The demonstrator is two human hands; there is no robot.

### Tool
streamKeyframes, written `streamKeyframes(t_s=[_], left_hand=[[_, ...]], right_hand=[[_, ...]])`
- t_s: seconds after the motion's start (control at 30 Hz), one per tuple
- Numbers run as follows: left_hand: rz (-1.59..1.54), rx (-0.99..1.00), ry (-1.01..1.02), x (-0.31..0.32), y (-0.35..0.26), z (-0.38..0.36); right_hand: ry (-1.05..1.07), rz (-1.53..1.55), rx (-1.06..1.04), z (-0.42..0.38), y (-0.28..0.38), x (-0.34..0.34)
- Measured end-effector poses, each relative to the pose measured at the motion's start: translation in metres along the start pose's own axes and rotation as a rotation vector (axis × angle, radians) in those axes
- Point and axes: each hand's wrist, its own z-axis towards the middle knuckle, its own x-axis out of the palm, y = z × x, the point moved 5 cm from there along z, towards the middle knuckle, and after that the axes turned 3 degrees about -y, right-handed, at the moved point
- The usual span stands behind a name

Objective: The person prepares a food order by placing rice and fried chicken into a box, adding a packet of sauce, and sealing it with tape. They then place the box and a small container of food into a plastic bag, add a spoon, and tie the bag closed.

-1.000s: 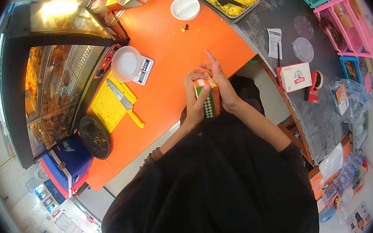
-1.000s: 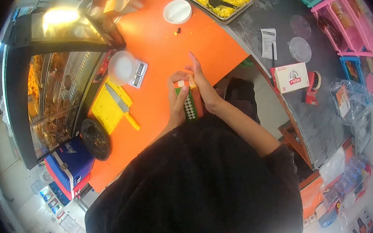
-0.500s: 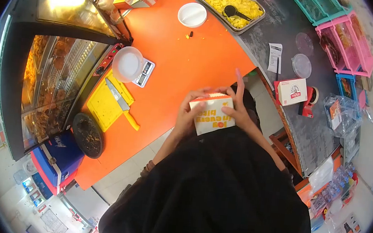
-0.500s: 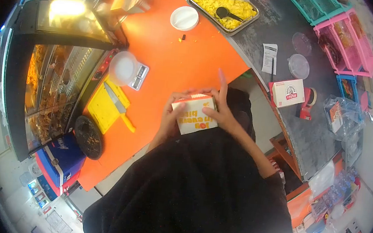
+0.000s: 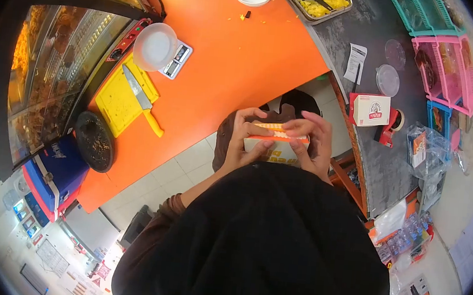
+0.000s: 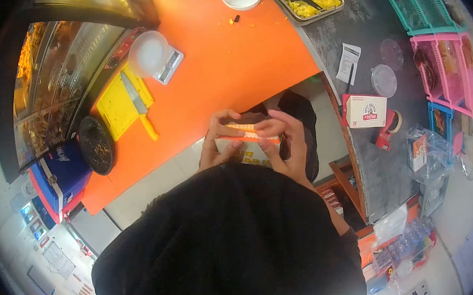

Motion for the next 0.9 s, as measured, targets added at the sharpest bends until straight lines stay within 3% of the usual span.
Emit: streamKeyframes(t_s=[0.07, 0.13, 0.17, 0.3, 0.37, 0.4, 0.47, 0.5, 0.57, 0.6, 0.67, 0.8, 0.87, 0.9], left_hand=[[0.01, 0.062, -0.062, -0.002, -0.004, 0.007], [0.191, 0.387, -0.021, -0.002, -0.03, 0.022], [0.185, 0.387, 0.0, -0.003, -0.027, 0.025], [0.272, 0.484, -0.005, 0.0, -0.036, 0.033], [0.074, 0.067, 0.034, 0.002, -0.026, 0.036], [0.074, 0.074, 0.041, 0.004, -0.029, 0.04], [-0.401, -0.219, -0.043, 0.003, -0.02, 0.049], [-0.401, -0.216, -0.04, 0.002, -0.015, 0.052], [0.336, 0.655, 0.017, 0.004, -0.04, 0.045], [0.334, 0.654, 0.023, 0.004, -0.039, 0.04], [-0.043, -0.176, -0.037, -0.002, -0.004, 0.037], [-0.295, -0.283, 0.162, 0.009, 0.0, 0.033], [0.273, 0.537, 0.057, 0.006, -0.024, 0.028], [0.258, 0.501, 0.043, 0.001, -0.013, 0.029]], right_hand=[[0.027, 0.011, 0.33, 0.016, 0.01, 0.004], [0.016, 0.161, 0.347, 0.033, 0.009, -0.003], [0.001, 0.309, 0.359, 0.04, 0.011, -0.006], [0.099, 0.37, 0.501, 0.053, 0.031, -0.003], [0.222, 0.321, 0.619, 0.051, 0.03, 0.007], [0.217, 0.32, 0.611, 0.049, 0.027, 0.009], [0.171, 0.197, 0.601, 0.042, 0.006, 0.008], [0.17, 0.197, 0.598, 0.041, 0.0, 0.007], [0.194, -0.078, 0.452, 0.04, -0.005, 0.002], [0.188, -0.077, 0.452, 0.038, -0.007, 0.003], [0.092, -0.073, 0.486, 0.035, -0.009, 0.002], [0.083, 0.222, 0.737, 0.038, -0.012, -0.005], [-0.053, 0.37, 0.901, 0.033, -0.027, -0.014], [-0.054, 0.369, 0.894, 0.03, -0.029, -0.012]])
